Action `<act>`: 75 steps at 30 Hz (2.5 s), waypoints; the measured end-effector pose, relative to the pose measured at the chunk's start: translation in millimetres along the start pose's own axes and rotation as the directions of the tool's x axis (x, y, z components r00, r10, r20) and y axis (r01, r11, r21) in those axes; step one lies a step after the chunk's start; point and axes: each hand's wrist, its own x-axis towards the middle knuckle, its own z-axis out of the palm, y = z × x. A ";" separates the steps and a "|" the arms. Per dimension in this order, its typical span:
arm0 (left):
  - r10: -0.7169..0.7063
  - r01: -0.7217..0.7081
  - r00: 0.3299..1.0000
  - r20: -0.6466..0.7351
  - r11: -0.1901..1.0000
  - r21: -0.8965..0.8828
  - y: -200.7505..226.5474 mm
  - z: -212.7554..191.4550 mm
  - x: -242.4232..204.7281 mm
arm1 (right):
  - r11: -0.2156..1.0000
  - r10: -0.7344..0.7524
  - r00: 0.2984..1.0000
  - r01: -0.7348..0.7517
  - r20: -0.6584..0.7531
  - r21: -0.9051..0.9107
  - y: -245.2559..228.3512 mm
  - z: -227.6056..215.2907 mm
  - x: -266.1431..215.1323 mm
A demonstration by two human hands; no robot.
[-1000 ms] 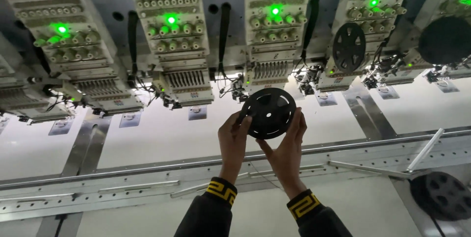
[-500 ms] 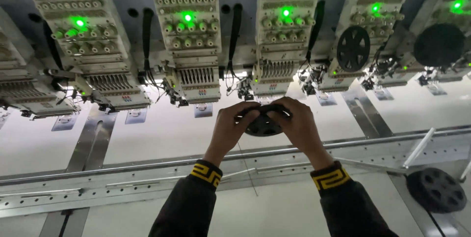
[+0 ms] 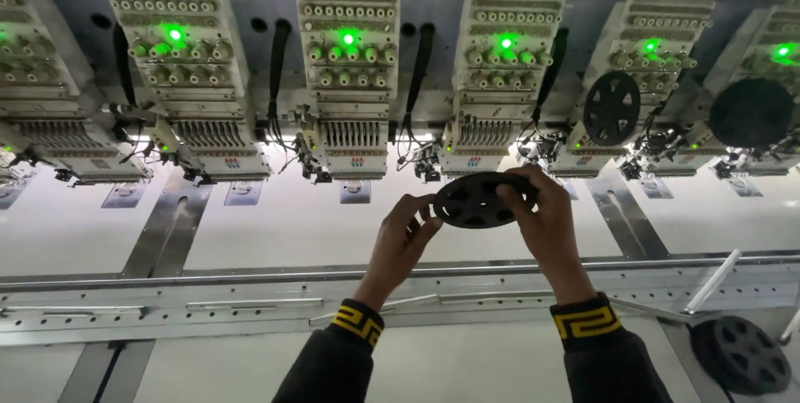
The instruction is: Threading and setting up an industrial multi-head embroidery machine by mounting reels and feeding thread.
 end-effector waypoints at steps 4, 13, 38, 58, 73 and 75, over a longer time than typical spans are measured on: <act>0.061 -0.063 0.996 -0.069 0.998 -0.030 3.2 4.5 2.2 | 0.992 0.066 0.997 -0.060 -0.047 0.111 7.9 10.3 -7.2; -0.019 0.009 0.995 -0.095 0.994 -0.108 19.4 6.9 14.7 | 0.796 0.357 0.917 -0.199 -0.178 0.572 8.2 25.6 -21.0; -0.263 0.241 0.965 -0.022 0.912 -0.333 8.0 5.7 5.7 | 0.631 0.498 0.864 -0.299 -0.078 0.716 11.9 27.0 -37.9; -0.411 0.369 0.910 0.056 0.742 -0.560 7.8 37.2 -11.5 | -0.140 0.705 0.684 -0.126 0.188 0.982 52.2 73.5 -41.7; -0.199 0.176 0.977 -0.075 0.955 -0.240 -1.1 10.8 15.8 | 0.772 0.521 0.848 -0.417 -0.101 0.480 23.2 37.6 -33.7; -0.074 0.075 0.997 0.029 0.996 -0.037 0.6 3.1 26.9 | 0.982 0.180 0.979 -0.185 0.093 0.042 20.7 24.4 -23.8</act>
